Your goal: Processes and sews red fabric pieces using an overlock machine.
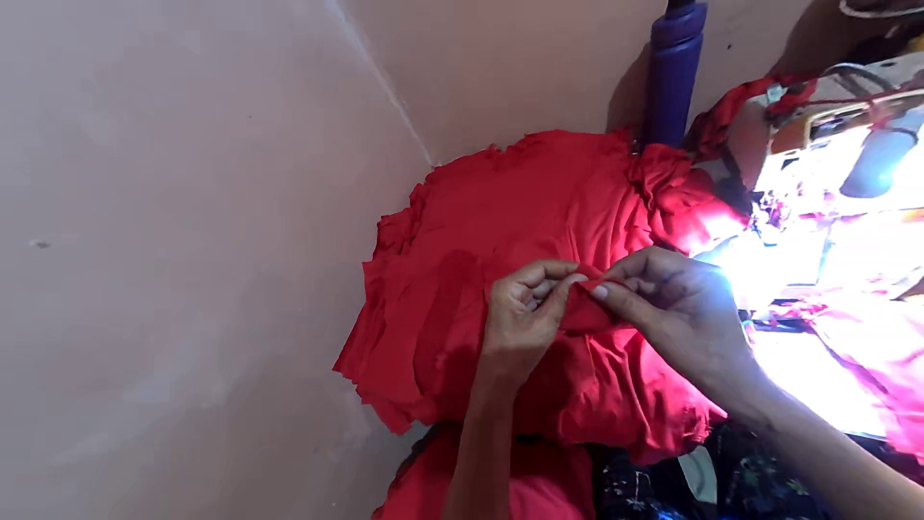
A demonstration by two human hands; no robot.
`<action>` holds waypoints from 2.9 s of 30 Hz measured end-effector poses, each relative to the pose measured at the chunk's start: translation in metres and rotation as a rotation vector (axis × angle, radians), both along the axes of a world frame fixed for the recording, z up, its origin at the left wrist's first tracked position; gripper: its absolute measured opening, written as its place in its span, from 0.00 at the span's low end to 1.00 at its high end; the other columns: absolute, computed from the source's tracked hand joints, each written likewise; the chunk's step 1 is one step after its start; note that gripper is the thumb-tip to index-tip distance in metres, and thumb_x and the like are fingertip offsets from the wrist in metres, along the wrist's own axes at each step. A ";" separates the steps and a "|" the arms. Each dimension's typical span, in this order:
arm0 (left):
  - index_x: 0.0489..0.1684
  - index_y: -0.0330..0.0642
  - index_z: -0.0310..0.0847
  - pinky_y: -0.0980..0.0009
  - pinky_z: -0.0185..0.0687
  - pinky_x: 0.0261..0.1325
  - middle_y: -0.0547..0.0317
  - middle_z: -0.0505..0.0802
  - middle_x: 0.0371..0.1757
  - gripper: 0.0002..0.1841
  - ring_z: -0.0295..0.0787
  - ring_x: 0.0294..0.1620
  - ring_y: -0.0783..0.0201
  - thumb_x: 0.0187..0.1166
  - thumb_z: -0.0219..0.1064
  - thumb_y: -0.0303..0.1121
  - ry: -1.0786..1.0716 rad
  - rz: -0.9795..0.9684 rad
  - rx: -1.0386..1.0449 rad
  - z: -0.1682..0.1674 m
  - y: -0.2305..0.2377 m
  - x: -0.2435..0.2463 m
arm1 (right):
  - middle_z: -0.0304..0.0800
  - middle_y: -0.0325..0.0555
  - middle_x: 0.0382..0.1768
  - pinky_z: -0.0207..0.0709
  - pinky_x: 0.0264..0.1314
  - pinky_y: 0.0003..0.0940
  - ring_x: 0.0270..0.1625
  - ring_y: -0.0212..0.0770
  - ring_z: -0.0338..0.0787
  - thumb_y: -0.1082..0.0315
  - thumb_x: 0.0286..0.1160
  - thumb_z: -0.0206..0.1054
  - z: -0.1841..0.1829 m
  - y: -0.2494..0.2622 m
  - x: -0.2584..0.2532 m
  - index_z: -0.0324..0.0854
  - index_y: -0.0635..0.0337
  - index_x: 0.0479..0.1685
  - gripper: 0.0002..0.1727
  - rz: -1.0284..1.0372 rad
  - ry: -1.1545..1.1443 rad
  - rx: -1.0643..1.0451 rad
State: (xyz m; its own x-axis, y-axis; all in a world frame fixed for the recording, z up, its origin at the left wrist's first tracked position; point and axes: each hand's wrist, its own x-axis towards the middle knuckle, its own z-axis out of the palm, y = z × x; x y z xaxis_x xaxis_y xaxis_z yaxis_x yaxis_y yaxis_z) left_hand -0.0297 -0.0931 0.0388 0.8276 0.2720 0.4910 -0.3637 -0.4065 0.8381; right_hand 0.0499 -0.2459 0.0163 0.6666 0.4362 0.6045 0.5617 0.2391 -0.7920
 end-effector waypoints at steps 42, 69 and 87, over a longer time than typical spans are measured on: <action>0.41 0.38 0.87 0.63 0.83 0.37 0.53 0.91 0.33 0.10 0.87 0.31 0.62 0.69 0.80 0.29 0.054 0.075 0.439 -0.073 -0.101 0.169 | 0.93 0.41 0.34 0.85 0.44 0.25 0.35 0.24 0.90 0.61 0.78 0.68 -0.106 -0.116 0.063 0.91 0.64 0.45 0.14 -0.445 0.352 -0.295; 0.66 0.36 0.82 0.45 0.76 0.69 0.40 0.91 0.58 0.21 0.87 0.63 0.45 0.77 0.73 0.36 0.347 0.140 0.662 -0.062 -0.123 0.172 | 0.88 0.47 0.23 0.78 0.34 0.31 0.25 0.32 0.84 0.64 0.75 0.63 -0.095 -0.109 0.085 0.91 0.69 0.37 0.16 -0.752 0.077 -0.249; 0.52 0.31 0.88 0.67 0.90 0.56 0.52 0.96 0.50 0.12 0.94 0.50 0.66 0.83 0.61 0.26 -0.114 0.238 0.049 -0.040 -0.047 0.008 | 0.92 0.49 0.33 0.83 0.39 0.32 0.35 0.41 0.90 0.64 0.83 0.57 -0.093 -0.051 -0.020 0.92 0.60 0.43 0.17 -0.102 -0.430 -0.310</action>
